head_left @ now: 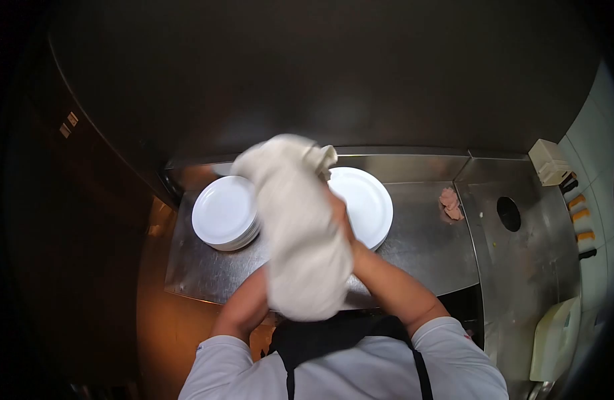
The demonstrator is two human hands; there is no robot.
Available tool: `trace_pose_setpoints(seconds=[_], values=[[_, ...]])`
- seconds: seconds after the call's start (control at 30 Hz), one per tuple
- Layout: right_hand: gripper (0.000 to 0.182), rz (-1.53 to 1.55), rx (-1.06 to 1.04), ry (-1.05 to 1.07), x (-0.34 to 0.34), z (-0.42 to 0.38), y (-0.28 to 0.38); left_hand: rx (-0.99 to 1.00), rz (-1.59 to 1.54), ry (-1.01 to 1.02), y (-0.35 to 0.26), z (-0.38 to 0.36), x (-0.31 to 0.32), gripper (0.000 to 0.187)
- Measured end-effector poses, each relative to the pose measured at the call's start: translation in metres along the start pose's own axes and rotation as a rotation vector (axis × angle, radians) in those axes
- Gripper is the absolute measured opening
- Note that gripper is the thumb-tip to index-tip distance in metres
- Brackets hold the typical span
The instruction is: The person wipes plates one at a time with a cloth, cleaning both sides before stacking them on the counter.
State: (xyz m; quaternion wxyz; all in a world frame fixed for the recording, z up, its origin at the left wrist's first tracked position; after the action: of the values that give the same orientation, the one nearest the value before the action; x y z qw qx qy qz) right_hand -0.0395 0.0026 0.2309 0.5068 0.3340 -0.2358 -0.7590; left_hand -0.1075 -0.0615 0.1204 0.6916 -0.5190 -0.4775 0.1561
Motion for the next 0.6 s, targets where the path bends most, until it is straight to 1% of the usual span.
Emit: trace_pose_setpoints(seconds=[0.03, 0.07, 0.1, 0.17, 0.2, 0.3, 0.33, 0.37, 0.4, 0.43, 0.47, 0.53, 0.57, 0.6], values=[[0.039, 0.236, 0.245, -0.043, -0.002, -0.015, -0.045, -0.002, -0.006, -0.019, 0.007, 0.01, 0.002, 0.054], [0.039, 0.426, 0.422, -0.102, 0.003, -0.04, -0.077, 0.01, 0.01, -0.042, 0.009, 0.019, 0.001, 0.054], [0.038, 0.522, 0.512, -0.163, 0.011, -0.063, -0.094, 0.026, 0.03, -0.065, 0.007, 0.027, -0.003, 0.055], [0.038, 0.439, 0.517, -0.221, 0.025, -0.1, -0.099, 0.116, 0.198, -0.113, -0.012, 0.042, -0.015, 0.055], [0.037, 0.358, 0.486, -0.208, 0.028, -0.113, -0.087, 0.196, 0.35, -0.153, -0.028, 0.05, -0.02, 0.056], [0.037, 0.12, 0.379, -0.06, 0.005, -0.117, -0.035, 0.52, 0.902, -0.339, -0.11, 0.058, -0.013, 0.056], [0.036, 0.048, 0.393, -0.036, -0.008, -0.11, -0.031, 0.522, 1.024, -0.34, -0.129, 0.06, -0.008, 0.054], [0.036, -0.003, 0.47, -0.088, -0.025, -0.098, -0.04, 0.554, 1.173, -0.34, -0.14, 0.067, -0.005, 0.055], [0.036, -0.007, 0.552, -0.161, -0.04, -0.085, -0.049, 0.54, 1.203, -0.319, -0.15, 0.069, 0.0, 0.049], [0.042, 0.223, 0.47, -0.539, -0.052, -0.078, -0.055, 0.536, 1.232, -0.298, -0.16, 0.071, 0.007, 0.043], [0.04, 0.186, 0.481, -0.661, -0.065, -0.068, -0.054, 0.638, 1.021, -0.253, -0.171, 0.069, 0.01, 0.038], [0.038, 0.445, 0.447, -0.815, -0.084, -0.063, -0.074, 0.798, 0.601, -0.15, -0.186, 0.055, 0.016, 0.037], [0.037, 0.574, 0.432, -0.888, -0.092, -0.066, -0.085, 0.705, 0.291, -0.083, -0.183, 0.044, 0.018, 0.047], [0.038, 0.632, 0.452, -0.919, -0.095, -0.068, -0.091, 0.694, 0.218, -0.123, -0.171, 0.032, 0.021, 0.047]])
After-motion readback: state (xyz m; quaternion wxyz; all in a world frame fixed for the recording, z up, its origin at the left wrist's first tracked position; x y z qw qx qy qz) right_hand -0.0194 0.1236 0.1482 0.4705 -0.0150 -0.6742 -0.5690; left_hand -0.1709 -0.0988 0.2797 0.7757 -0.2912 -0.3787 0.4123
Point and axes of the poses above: each hand's wrist, its own z-axis towards the middle knuckle, its own x-axis out of the palm, y = z × x, the point moved 8 cm from there along z, towards the middle knuckle, and after that the axes turned 2 degrees about y, right-handed, at the moved point
